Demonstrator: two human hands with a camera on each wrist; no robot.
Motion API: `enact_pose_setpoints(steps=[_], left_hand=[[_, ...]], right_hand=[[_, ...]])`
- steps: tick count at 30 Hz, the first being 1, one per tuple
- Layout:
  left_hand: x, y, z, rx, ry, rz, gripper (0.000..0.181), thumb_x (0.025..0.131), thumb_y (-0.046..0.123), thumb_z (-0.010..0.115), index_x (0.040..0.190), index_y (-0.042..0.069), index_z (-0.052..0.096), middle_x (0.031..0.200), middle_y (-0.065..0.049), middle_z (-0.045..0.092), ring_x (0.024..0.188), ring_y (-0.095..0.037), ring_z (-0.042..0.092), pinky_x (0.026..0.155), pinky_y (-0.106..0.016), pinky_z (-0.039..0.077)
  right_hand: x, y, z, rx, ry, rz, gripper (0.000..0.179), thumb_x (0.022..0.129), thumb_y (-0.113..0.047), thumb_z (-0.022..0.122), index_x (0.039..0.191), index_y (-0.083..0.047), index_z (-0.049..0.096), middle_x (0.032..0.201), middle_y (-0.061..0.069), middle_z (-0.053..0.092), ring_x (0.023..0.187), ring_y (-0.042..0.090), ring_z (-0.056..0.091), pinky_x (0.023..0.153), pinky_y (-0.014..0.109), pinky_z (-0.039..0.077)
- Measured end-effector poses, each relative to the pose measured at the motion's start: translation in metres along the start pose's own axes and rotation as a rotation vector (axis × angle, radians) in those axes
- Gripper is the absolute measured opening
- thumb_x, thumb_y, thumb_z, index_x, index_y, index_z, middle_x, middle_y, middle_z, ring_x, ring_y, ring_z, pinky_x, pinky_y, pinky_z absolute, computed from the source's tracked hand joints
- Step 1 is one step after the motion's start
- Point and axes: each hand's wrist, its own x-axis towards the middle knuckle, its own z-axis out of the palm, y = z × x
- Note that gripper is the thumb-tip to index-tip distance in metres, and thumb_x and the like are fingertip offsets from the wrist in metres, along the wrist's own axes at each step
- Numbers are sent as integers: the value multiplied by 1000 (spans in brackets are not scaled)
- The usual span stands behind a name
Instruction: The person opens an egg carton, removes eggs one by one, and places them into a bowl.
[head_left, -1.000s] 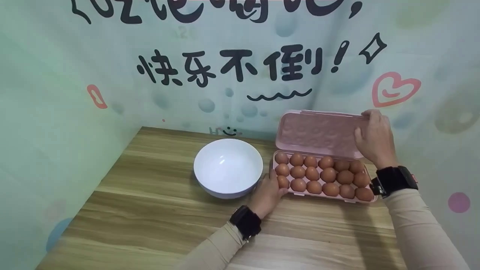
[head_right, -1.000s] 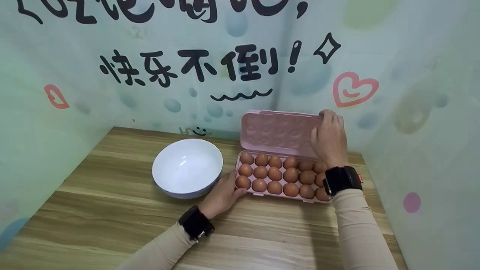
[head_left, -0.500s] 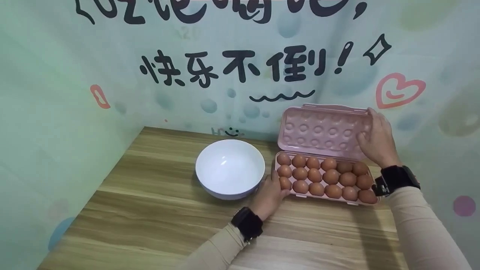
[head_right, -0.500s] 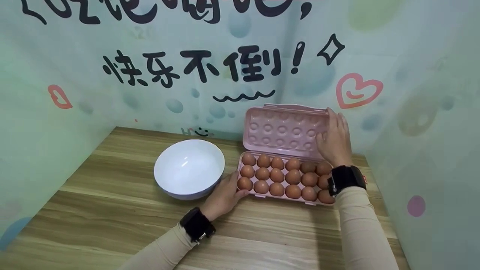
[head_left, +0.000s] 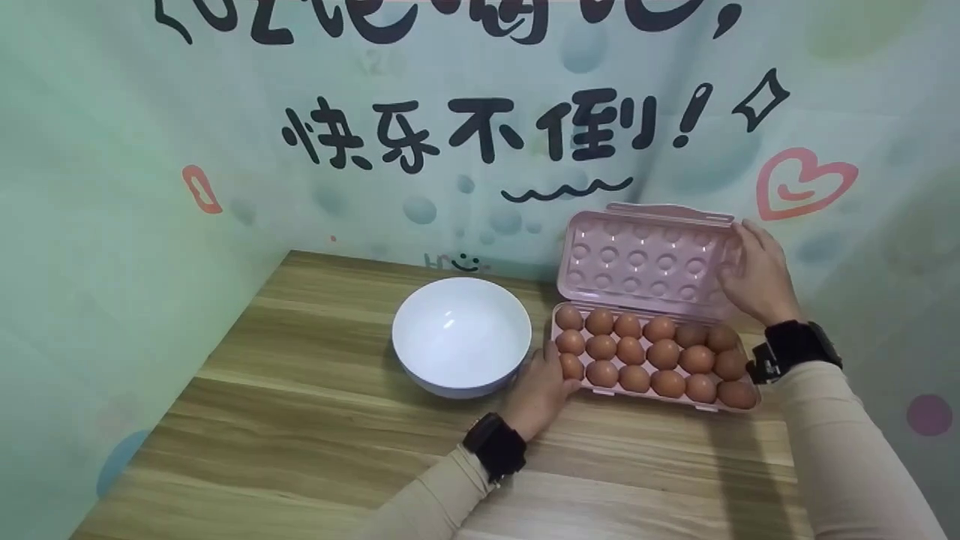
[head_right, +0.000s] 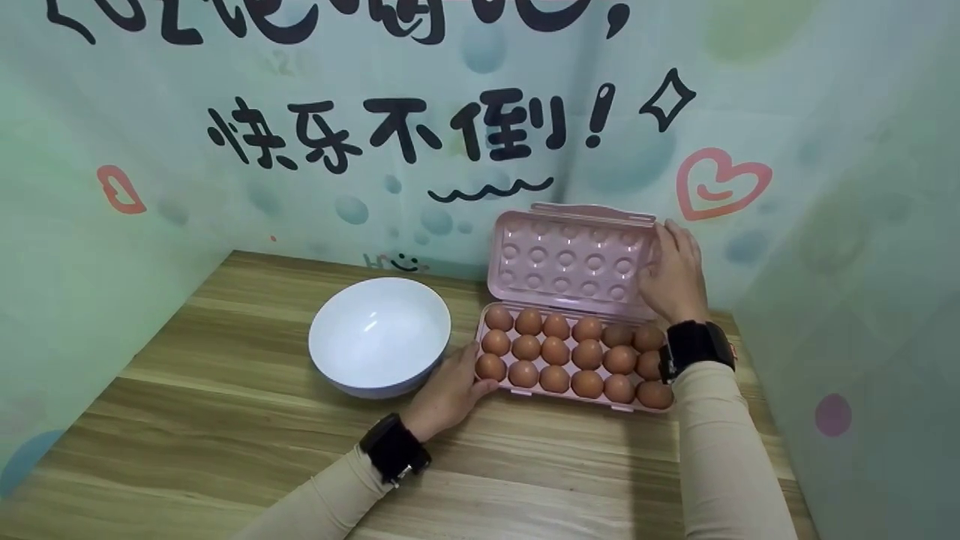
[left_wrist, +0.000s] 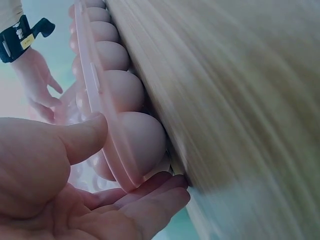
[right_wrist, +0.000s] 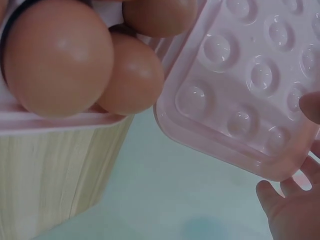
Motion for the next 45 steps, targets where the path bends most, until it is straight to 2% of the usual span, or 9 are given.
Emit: enact_pose_setpoints(steps=[8, 13, 16, 20, 21, 24, 31, 40, 45], left_hand=[[-1, 2, 0, 3, -11, -19, 60, 96, 23, 80, 138, -8, 51, 124, -24, 65, 120, -38, 65, 103, -45, 53], [-1, 1, 1, 8, 14, 7, 57, 96, 23, 80, 135, -8, 51, 120, -23, 66, 115, -39, 67, 98, -47, 55], [2, -6, 11, 36, 45, 33, 62, 96, 27, 79, 138, -8, 49, 120, -22, 66, 113, -37, 68, 95, -46, 57], [1, -7, 11, 47, 45, 47, 65, 98, 27, 78, 141, -10, 47, 122, -24, 67, 114, -38, 68, 97, -46, 57], [-1, -3, 5, 36, 30, 41, 65, 98, 26, 77, 142, -11, 47, 123, -26, 66, 116, -40, 68, 99, -47, 56], [-3, -1, 1, 31, 11, 26, 65, 99, 23, 76, 144, -13, 45, 126, -29, 66, 120, -41, 66, 102, -47, 54], [-3, -3, 0, 20, 35, 61, 67, 96, 20, 79, 142, -16, 45, 125, -30, 66, 120, -41, 66, 102, -46, 55], [4, -2, 3, 8, 28, 23, 71, 96, 20, 78, 146, -17, 43, 128, -31, 65, 122, -41, 66, 104, -46, 54], [4, -2, 3, 0, 33, 24, 73, 96, 20, 78, 146, -19, 42, 129, -32, 65, 122, -42, 66, 105, -46, 54]], right_hand=[[6, 3, 2, -6, -54, 27, 78, 93, -1, 61, 164, 4, 28, 171, 28, 21, 158, 50, 17, 125, 68, 18], [6, 3, 1, -20, -59, 23, 79, 94, -1, 62, 164, 4, 27, 171, 29, 21, 158, 50, 17, 125, 68, 18], [5, 1, 2, -27, -48, 18, 78, 94, 0, 62, 164, 5, 28, 170, 29, 22, 157, 51, 18, 125, 67, 18], [3, -2, 3, -38, -28, 14, 77, 93, 0, 61, 163, 5, 30, 169, 30, 24, 157, 51, 20, 125, 67, 19], [3, -2, 3, -40, -26, 16, 77, 93, 0, 61, 163, 5, 30, 169, 30, 24, 157, 51, 20, 125, 67, 20], [0, -4, 2, -39, -26, 25, 77, 93, -1, 61, 164, 4, 29, 170, 29, 23, 157, 50, 19, 124, 68, 20], [-4, -2, 1, -54, -26, -12, 76, 93, -1, 61, 162, 8, 30, 169, 31, 23, 156, 52, 19, 124, 69, 21], [1, 1, 0, -48, -74, 14, 81, 94, -4, 61, 166, 4, 23, 172, 29, 16, 159, 50, 14, 124, 69, 19], [3, 4, 0, -48, -99, 8, 82, 95, -4, 59, 167, 3, 19, 173, 28, 13, 160, 48, 10, 124, 69, 18]])
